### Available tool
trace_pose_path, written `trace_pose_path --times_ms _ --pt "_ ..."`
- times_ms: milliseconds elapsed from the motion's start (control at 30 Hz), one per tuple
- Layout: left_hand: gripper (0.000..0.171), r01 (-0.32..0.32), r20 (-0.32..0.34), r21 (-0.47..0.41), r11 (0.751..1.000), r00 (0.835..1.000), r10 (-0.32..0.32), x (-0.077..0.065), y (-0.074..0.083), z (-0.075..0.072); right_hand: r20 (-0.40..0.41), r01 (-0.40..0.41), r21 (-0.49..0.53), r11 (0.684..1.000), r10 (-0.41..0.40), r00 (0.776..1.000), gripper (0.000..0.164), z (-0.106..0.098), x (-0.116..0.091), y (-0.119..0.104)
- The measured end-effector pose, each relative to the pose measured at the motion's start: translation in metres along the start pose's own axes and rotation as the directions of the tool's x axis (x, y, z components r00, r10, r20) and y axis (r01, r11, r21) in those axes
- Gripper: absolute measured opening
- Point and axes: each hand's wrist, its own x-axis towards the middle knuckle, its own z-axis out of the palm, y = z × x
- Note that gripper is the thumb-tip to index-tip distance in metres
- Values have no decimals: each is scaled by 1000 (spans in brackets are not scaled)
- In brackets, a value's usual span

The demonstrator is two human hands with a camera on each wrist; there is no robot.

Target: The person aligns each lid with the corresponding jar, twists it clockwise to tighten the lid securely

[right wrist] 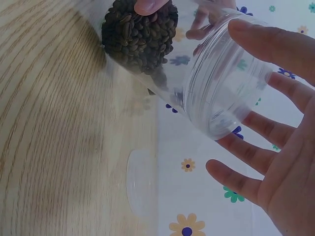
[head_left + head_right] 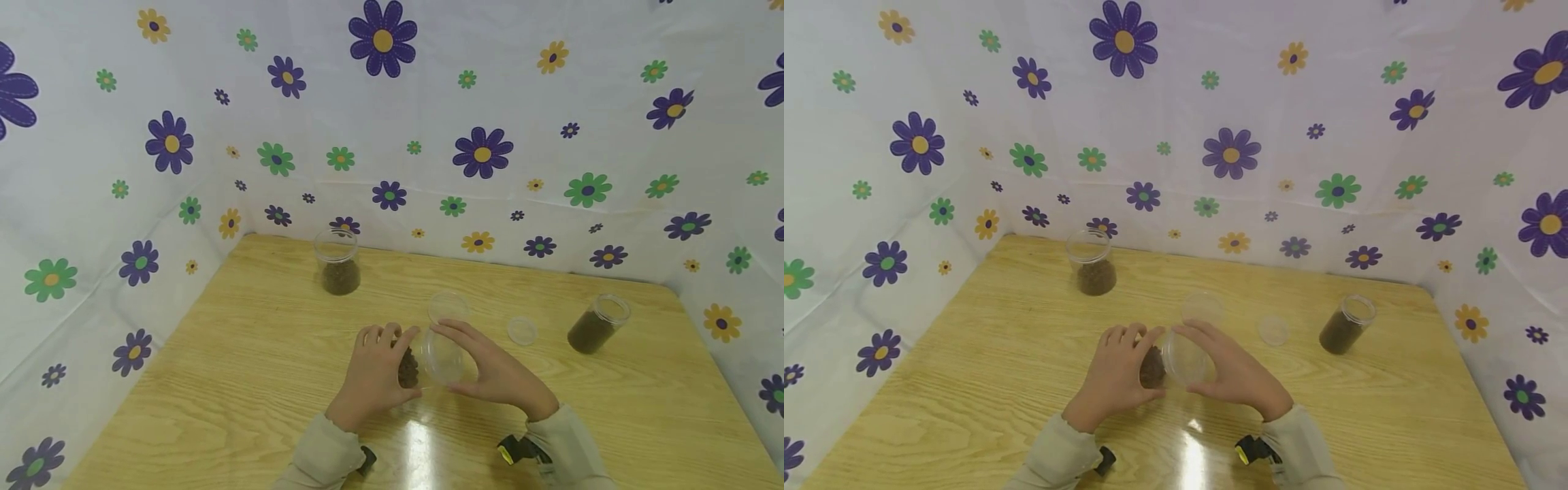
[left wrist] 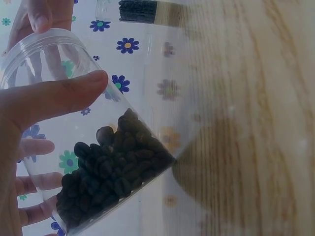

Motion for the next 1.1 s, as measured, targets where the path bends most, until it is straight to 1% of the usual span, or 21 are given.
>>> trace_pose_path --times_ms 100,200,433,533,800,1100 --pt "99 -13 -28 11 1000 1000 13 0 -1 2 -4 -5 4 1000 5 1000 85 0 0 0" --pt "100 -20 -38 18 1000 999 20 0 -1 3 -9 -14 14 1000 15 1000 85 0 0 -1" --pt "99 -7 4 20 1000 1000 7 0 0 0 -9 -59 48 997 59 998 86 1 0 -1" --pt "98 -1 16 20 1000 1000 1 0 0 -1 -13 -79 42 996 80 997 84 2 0 -1" --pt "99 4 20 18 1000 1000 -4 0 0 -2 -21 -106 -6 994 106 994 82 1 0 -4" --pt "99 5 18 22 1000 1000 -6 0 1 -3 -17 -108 2 994 108 994 85 0 0 -5"
